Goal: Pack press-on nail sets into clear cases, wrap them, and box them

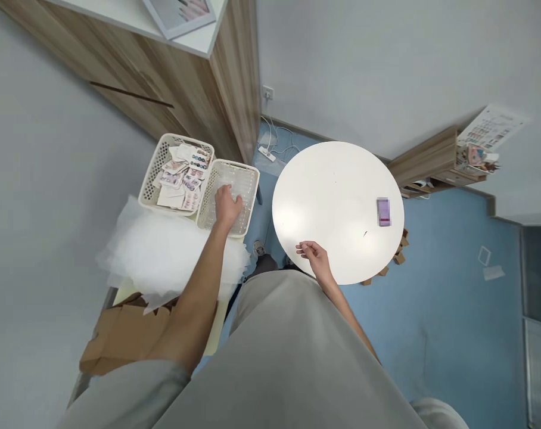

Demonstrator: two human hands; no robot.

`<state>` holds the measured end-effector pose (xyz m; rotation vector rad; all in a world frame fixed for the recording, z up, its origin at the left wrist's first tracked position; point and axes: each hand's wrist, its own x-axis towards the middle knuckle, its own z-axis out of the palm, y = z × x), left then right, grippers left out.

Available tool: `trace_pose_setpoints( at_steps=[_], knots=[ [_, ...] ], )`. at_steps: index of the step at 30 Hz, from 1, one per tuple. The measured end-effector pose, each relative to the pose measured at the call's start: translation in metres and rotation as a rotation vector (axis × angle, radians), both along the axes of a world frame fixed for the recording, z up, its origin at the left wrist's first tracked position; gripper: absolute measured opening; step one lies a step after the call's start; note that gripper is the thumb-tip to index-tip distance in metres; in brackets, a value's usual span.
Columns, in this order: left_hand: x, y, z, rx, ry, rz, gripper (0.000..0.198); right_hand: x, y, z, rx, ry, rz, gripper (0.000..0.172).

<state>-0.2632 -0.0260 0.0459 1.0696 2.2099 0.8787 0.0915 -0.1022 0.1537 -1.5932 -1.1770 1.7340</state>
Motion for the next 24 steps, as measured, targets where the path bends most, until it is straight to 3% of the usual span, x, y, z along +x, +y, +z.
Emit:
trace_pose_setpoints(
  at_steps=[3,7,18,24],
  knots=[
    [-0.028,0.025,-0.011,-0.036,0.025,-0.105,0.063,-0.011,-0.005,0.002,-0.017,-0.022,-0.036,0.044],
    [-0.050,0.040,-0.020,-0.067,0.057,-0.210,0.067,-0.022,-0.012,0.001,-0.045,-0.055,-0.100,0.046],
    [-0.068,0.033,-0.018,-0.228,0.308,-0.455,0.056,-0.044,-0.010,0.004,-0.052,-0.064,-0.155,0.051],
    [-0.080,0.040,-0.022,-0.240,0.366,-0.497,0.049,-0.050,-0.002,0.004,-0.031,-0.054,-0.135,0.052]
  ],
)
